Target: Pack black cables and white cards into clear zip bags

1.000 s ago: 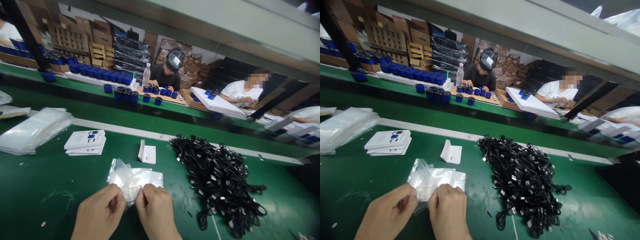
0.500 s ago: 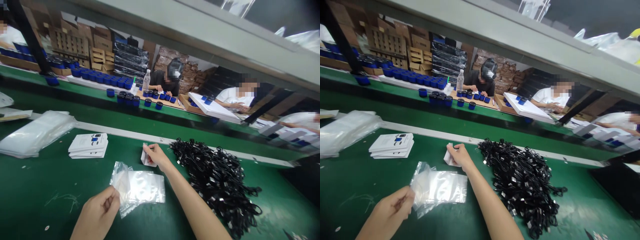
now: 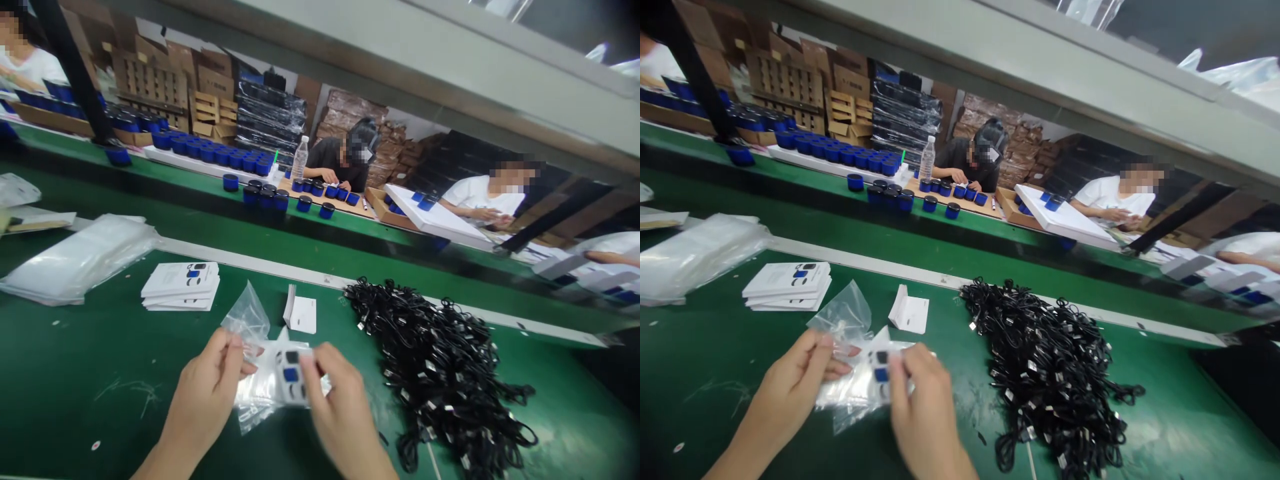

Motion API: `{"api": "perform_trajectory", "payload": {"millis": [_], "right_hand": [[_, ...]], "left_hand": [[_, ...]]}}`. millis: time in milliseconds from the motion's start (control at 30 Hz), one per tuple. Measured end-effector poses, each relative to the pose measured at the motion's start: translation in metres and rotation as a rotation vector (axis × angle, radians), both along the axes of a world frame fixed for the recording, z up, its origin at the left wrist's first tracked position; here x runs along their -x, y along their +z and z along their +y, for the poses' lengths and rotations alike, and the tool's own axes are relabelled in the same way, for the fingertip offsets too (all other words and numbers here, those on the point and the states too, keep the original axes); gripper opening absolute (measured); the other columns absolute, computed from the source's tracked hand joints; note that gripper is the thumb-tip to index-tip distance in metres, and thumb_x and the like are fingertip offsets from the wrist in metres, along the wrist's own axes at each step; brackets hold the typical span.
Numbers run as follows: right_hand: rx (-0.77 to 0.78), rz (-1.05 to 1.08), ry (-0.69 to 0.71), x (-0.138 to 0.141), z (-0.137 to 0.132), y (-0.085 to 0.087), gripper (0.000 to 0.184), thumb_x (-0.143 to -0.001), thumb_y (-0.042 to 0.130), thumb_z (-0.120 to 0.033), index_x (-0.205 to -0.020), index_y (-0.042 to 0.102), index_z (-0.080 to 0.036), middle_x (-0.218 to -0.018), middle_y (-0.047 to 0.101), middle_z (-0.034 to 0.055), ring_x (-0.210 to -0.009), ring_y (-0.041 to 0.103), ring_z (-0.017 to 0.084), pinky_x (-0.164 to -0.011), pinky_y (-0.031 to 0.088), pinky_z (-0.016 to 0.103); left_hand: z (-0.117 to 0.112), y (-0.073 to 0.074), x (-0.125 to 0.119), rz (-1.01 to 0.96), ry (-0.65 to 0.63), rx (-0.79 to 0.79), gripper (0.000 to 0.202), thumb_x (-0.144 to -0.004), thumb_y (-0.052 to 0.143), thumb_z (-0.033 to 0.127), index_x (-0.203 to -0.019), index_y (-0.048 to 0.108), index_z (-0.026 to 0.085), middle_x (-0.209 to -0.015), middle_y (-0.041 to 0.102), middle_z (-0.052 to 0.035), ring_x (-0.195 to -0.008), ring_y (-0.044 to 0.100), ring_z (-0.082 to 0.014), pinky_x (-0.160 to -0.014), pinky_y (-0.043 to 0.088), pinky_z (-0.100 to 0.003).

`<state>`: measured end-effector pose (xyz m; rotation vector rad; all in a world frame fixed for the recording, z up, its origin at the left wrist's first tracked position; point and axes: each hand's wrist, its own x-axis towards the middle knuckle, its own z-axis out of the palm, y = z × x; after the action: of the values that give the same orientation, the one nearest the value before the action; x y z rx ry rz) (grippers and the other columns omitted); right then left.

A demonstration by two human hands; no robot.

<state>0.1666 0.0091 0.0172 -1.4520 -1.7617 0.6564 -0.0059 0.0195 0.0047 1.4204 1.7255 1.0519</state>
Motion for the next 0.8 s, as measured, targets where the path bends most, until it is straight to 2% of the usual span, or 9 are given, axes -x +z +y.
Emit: {"api": "perform_trajectory", "payload": {"millis": [133, 233, 300, 367, 467, 533, 600, 700, 800], "right_hand": [[-0.193, -0.033, 0.147, 0.027, -0.022, -0.011, 0.020, -0.091, 0.040, -0.018, -0.080, 0.056, -0.021, -0.074, 0.056, 0.0014, -0.070, 0.051, 0.017, -0.065, 0.037, 0.028], [-0.272, 0.104, -0.013, 0.040, -0.028, -0.028, 0.017, -0.087, 0.049, -0.018, -0.102, 0.056, -0.025, -0.089, 0.057, 0.0039, -0.083, 0.055, 0.020, -0.074, 0.042, 0.032], [-0.257, 0.310, -0.163, 0.049, -0.034, -0.039, 0.039, -0.081, 0.060, -0.023, -0.117, 0.047, -0.026, -0.107, 0.055, 0.0075, -0.095, 0.055, 0.022, -0.080, 0.045, 0.035], [-0.091, 0.601, -0.184, 0.059, -0.040, -0.048, 0.053, -0.075, 0.067, -0.034, -0.121, 0.042, -0.024, -0.110, 0.058, 0.0103, -0.090, 0.060, 0.022, -0.076, 0.050, 0.034], [0.297, 0.865, -0.035, 0.069, -0.046, -0.056, 0.043, -0.077, 0.061, -0.050, -0.103, 0.051, -0.018, -0.076, 0.066, 0.0064, -0.055, 0.063, 0.017, -0.048, 0.050, 0.026], [0.328, 0.735, -0.055, 0.063, -0.046, -0.053, 0.030, -0.086, 0.052, -0.046, -0.081, 0.056, -0.017, -0.056, 0.060, 0.0016, -0.039, 0.055, 0.013, -0.038, 0.042, 0.022], [0.050, 0.446, -0.118, 0.050, -0.041, -0.043, 0.028, -0.090, 0.047, -0.031, -0.067, 0.054, -0.018, -0.050, 0.055, -0.0008, -0.038, 0.052, 0.011, -0.040, 0.040, 0.021], [-0.510, 0.029, -0.051, 0.027, -0.033, -0.025, 0.015, -0.087, 0.047, -0.013, -0.076, 0.057, -0.017, -0.053, 0.055, -0.0003, -0.046, 0.053, 0.013, -0.048, 0.039, 0.023], [-0.575, -0.231, -0.002, 0.017, -0.028, -0.015, 0.016, -0.087, 0.042, -0.011, -0.088, 0.057, -0.017, -0.059, 0.058, 0.0015, -0.047, 0.054, 0.015, -0.047, 0.036, 0.024]], "left_hand": [[0.002, 0.002, -0.009, 0.109, -0.003, -0.100, 0.026, -0.084, 0.039, 0.041, -0.066, 0.048, 0.025, -0.044, 0.051, 0.0084, -0.040, 0.051, -0.0128, -0.044, 0.036, -0.022], [0.002, 0.003, -0.011, 0.142, 0.057, -0.165, 0.026, -0.085, 0.038, 0.039, -0.066, 0.046, 0.024, -0.043, 0.043, 0.0094, -0.039, 0.046, -0.0118, -0.043, 0.033, -0.022], [0.004, 0.003, -0.010, 0.143, 0.098, -0.202, 0.025, -0.086, 0.038, 0.039, -0.067, 0.047, 0.024, -0.045, 0.047, 0.0086, -0.041, 0.048, -0.0116, -0.043, 0.035, -0.020], [0.006, 0.002, -0.008, 0.138, 0.123, -0.239, 0.025, -0.086, 0.038, 0.038, -0.067, 0.047, 0.024, -0.047, 0.048, 0.0079, -0.042, 0.049, -0.0111, -0.042, 0.037, -0.019], [0.008, 0.001, -0.006, 0.130, 0.110, -0.268, 0.028, -0.088, 0.038, 0.037, -0.064, 0.042, 0.024, -0.046, 0.043, 0.0089, -0.040, 0.046, -0.0100, -0.038, 0.037, -0.017], [0.008, 0.000, -0.005, 0.142, 0.074, -0.267, 0.028, -0.090, 0.037, 0.036, -0.065, 0.041, 0.024, -0.044, 0.039, 0.0102, -0.037, 0.044, -0.0094, -0.036, 0.036, -0.016], [0.007, 0.001, -0.003, 0.195, 0.040, -0.276, 0.028, -0.090, 0.037, 0.035, -0.064, 0.041, 0.024, -0.041, 0.039, 0.0106, -0.035, 0.043, -0.0090, -0.036, 0.035, -0.016], [0.003, 0.004, -0.003, 0.332, -0.012, -0.320, 0.029, -0.087, 0.041, 0.034, -0.060, 0.040, 0.023, -0.042, 0.044, 0.0098, -0.035, 0.042, -0.0080, -0.038, 0.033, -0.016], [-0.001, 0.006, -0.006, 0.472, -0.058, -0.384, 0.029, -0.085, 0.043, 0.030, -0.057, 0.040, 0.022, -0.040, 0.041, 0.0098, -0.034, 0.041, -0.0072, -0.038, 0.030, -0.016]]}}
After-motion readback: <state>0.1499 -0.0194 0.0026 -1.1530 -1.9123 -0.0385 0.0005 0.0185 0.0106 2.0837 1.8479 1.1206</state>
